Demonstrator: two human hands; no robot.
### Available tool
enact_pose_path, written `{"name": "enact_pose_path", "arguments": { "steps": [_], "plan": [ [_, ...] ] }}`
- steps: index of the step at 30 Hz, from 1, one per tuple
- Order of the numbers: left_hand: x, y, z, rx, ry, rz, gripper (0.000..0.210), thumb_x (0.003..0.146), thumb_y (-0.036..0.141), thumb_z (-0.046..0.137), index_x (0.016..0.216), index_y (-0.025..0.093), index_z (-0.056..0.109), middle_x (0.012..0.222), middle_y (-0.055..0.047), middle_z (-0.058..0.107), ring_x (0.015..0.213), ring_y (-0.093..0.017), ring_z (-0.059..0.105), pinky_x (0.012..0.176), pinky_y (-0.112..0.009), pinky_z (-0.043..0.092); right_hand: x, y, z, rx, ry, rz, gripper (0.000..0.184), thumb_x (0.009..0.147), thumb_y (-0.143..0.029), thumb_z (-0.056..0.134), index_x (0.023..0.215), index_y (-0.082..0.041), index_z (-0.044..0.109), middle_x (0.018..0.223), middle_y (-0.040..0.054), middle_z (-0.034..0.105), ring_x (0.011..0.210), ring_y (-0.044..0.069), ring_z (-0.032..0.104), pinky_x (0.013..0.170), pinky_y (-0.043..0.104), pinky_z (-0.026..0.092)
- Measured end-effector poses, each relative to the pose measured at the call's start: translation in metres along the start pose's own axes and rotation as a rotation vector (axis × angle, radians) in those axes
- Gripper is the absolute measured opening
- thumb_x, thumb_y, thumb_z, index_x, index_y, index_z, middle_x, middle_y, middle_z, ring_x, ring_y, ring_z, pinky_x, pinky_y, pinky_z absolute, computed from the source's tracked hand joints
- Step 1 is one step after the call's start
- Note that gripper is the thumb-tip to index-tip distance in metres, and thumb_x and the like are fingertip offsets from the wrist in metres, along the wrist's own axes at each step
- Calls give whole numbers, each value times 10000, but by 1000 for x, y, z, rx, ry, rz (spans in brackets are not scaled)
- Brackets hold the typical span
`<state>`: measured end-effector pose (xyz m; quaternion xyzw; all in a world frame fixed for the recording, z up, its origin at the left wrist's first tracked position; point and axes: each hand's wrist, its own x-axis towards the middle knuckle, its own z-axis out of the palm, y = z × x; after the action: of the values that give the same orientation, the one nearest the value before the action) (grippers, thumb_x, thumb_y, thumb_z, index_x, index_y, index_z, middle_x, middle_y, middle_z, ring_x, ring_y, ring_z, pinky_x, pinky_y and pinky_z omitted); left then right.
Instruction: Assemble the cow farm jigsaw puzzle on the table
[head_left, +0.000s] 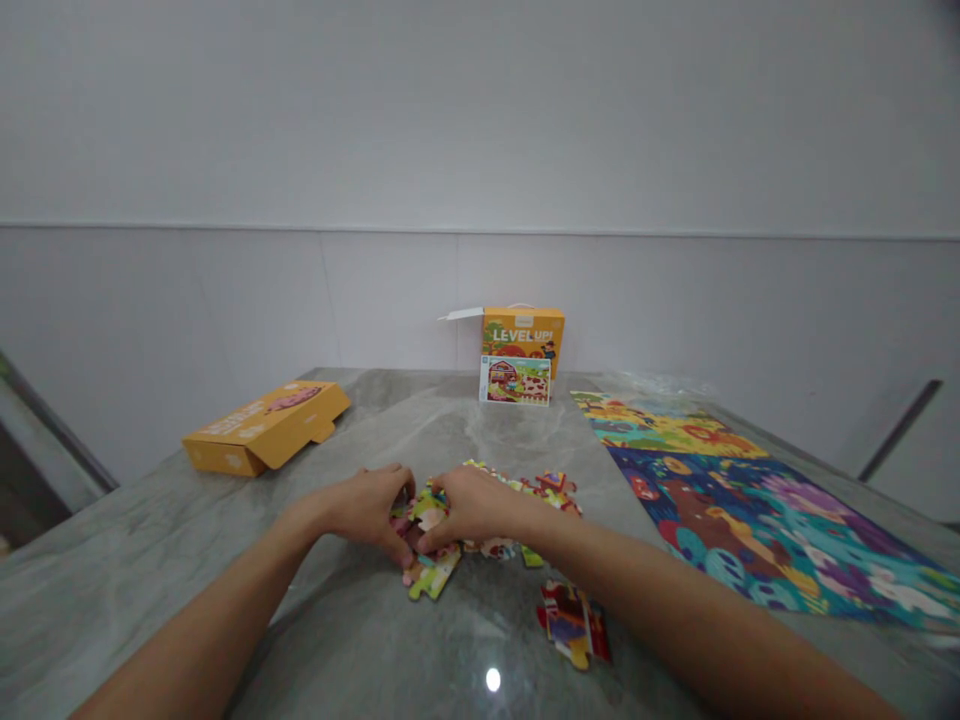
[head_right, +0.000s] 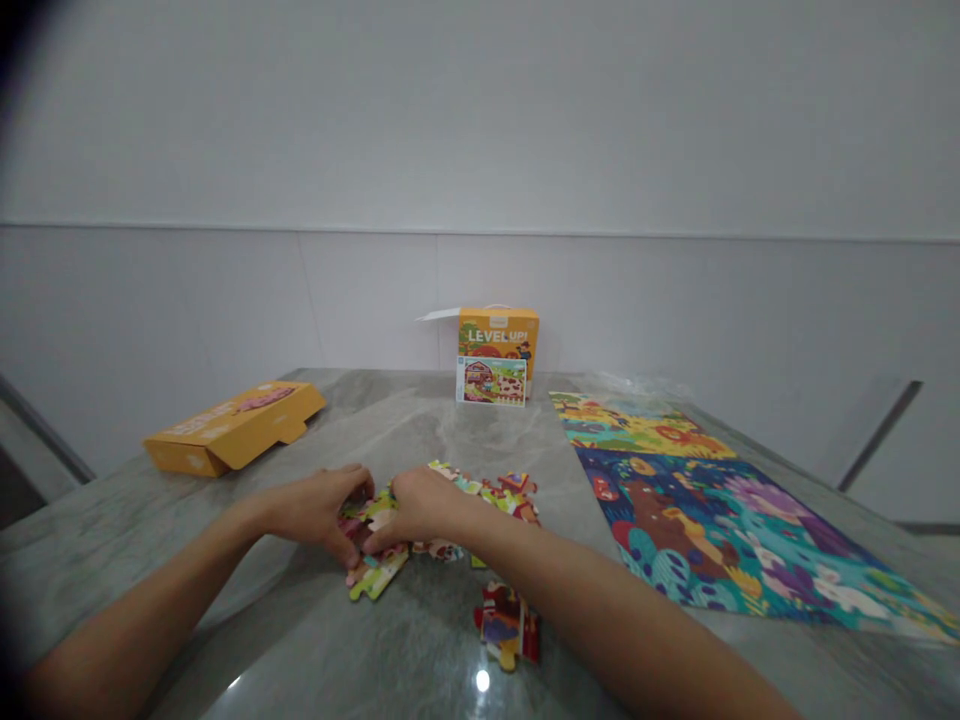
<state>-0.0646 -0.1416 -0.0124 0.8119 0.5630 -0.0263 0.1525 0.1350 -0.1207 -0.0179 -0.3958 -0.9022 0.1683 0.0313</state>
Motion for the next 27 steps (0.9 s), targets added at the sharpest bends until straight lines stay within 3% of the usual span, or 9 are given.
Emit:
{"name": "enact_pose_path", "arguments": {
  "steps": [8,12,16,22,27],
  "plan": [
    [-2,0,-4,-13,21,114,478,641,449,753,1043,213,645,1031,-47,633,924,-242,626,787,-308,478,-3,4,-12,-7,-82,-22,586,620,-623,777,1020,-196,736,861,47,726,746,212,649,544,241,344],
    [0,-5,-3,7,22,132,404,684,424,695,1035,225,662,1010,-43,624,883,-223,615,772,-296,478,-7,4,-19,-60,-111,-115,635,606,-586,806,1099,-199,713,951,68,725,819,226,658,601,245,394],
    [0,-7,-3,4,16,127,424,686,445,712,1040,215,668,1021,-52,631,889,-230,615,770,-299,482,-6,4,-17,-135,-100,-141,680,595,-581,819,1133,-183,696,1021,94,713,861,239,656,633,247,421],
    [-1,-3,-2,-14,-34,123,685,611,621,780,1121,190,627,1104,-74,633,976,-278,616,863,-367,471,-3,1,-13,-120,-129,-114,580,638,-604,775,1023,-173,723,910,71,721,774,225,655,563,244,378],
    [0,0,0,-4,6,137,607,618,571,786,1062,184,639,1085,-69,618,965,-272,607,864,-366,455,-3,1,-14,-112,-108,-155,605,642,-583,767,1062,-151,716,951,86,724,807,233,657,586,248,399]
  ]
}}
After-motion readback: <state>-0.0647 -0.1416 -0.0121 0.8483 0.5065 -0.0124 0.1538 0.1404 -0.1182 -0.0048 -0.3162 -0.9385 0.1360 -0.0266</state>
